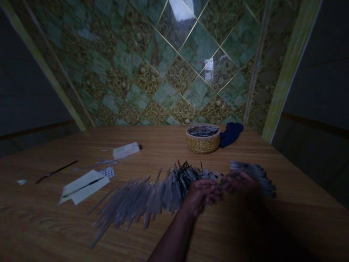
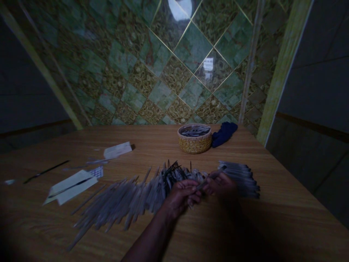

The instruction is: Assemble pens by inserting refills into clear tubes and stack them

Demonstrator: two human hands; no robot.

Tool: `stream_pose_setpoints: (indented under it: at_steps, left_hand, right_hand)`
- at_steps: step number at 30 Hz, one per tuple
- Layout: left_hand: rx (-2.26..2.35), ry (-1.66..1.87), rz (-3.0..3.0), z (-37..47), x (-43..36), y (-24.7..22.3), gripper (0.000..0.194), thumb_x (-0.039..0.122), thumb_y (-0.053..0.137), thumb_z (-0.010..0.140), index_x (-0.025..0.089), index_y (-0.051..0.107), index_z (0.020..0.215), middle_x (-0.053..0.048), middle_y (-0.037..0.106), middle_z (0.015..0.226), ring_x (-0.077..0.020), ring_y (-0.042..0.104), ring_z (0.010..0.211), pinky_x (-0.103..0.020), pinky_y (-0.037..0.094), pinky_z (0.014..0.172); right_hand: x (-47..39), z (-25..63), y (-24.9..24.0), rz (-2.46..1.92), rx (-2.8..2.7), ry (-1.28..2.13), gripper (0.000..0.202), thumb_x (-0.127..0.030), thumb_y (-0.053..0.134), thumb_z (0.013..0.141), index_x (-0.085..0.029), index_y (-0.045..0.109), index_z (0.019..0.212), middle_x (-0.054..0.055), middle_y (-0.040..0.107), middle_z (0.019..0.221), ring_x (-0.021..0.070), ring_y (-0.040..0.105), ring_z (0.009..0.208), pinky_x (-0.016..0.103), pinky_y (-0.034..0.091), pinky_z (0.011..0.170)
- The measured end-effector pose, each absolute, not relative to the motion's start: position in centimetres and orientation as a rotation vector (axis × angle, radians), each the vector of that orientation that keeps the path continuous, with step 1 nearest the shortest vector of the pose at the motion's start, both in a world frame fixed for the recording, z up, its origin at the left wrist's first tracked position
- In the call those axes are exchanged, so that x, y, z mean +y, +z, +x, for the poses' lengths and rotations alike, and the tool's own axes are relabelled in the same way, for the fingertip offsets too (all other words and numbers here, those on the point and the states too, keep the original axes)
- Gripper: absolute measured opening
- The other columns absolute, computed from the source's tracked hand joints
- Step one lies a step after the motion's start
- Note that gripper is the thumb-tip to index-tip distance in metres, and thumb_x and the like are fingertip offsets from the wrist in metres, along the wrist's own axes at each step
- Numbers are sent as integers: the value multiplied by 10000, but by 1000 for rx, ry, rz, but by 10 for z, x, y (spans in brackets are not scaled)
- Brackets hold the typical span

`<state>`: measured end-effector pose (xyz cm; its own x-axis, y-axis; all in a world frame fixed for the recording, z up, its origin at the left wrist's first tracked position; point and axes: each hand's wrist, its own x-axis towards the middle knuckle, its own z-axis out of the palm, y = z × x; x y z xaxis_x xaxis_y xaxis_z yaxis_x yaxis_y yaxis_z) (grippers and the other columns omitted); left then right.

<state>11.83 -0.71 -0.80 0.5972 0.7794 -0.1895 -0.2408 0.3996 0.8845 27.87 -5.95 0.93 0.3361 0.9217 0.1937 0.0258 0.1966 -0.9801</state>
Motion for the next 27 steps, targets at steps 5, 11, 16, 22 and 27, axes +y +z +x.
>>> stream_pose_setpoints:
  at_steps: [5,11,16,22,27]
  left_hand:
    - [647,565,1330,124,-14,-15,314,371,685,661,103,618,810,-73,668,722,-159,631,571,-204,409,467]
    - [797,690,1920,130,-14,-28,215,305,571,751,126,613,641,-7,562,620,-119,512,610,-205,343,539]
    - [902,756,2331,131,-9,-39,203,235,544,760,134,613,598,-26,552,655,-122,506,618,-211,345,557]
    - [1036,647,2483,132,-7,-45,140,148,536,698,132,634,600,-57,608,642,-146,543,595,-223,347,532]
    - [1079,594,2501,131,-9,-41,152,192,533,725,126,655,662,-79,639,672,-165,571,610,-232,354,530]
  right_hand:
    - [-54,285,6,-1204,-1054,840,243,-417,624,670,-191,538,651,-7,610,455,124,535,389,225,421,405]
    - [-51,278,-12,-1274,-1163,731,173,-370,582,689,-208,529,657,-35,560,476,131,551,441,224,421,439]
    - [-52,273,-24,-1364,-1420,554,130,-327,537,715,-212,523,656,-32,548,538,114,537,486,201,393,458]
    - [-50,272,-36,-1450,-1671,330,146,-306,496,757,-198,517,661,-26,531,554,107,501,508,202,354,487]
    - [-50,274,-35,-1410,-1718,358,152,-313,471,786,-198,519,698,-30,524,559,103,493,506,195,342,482]
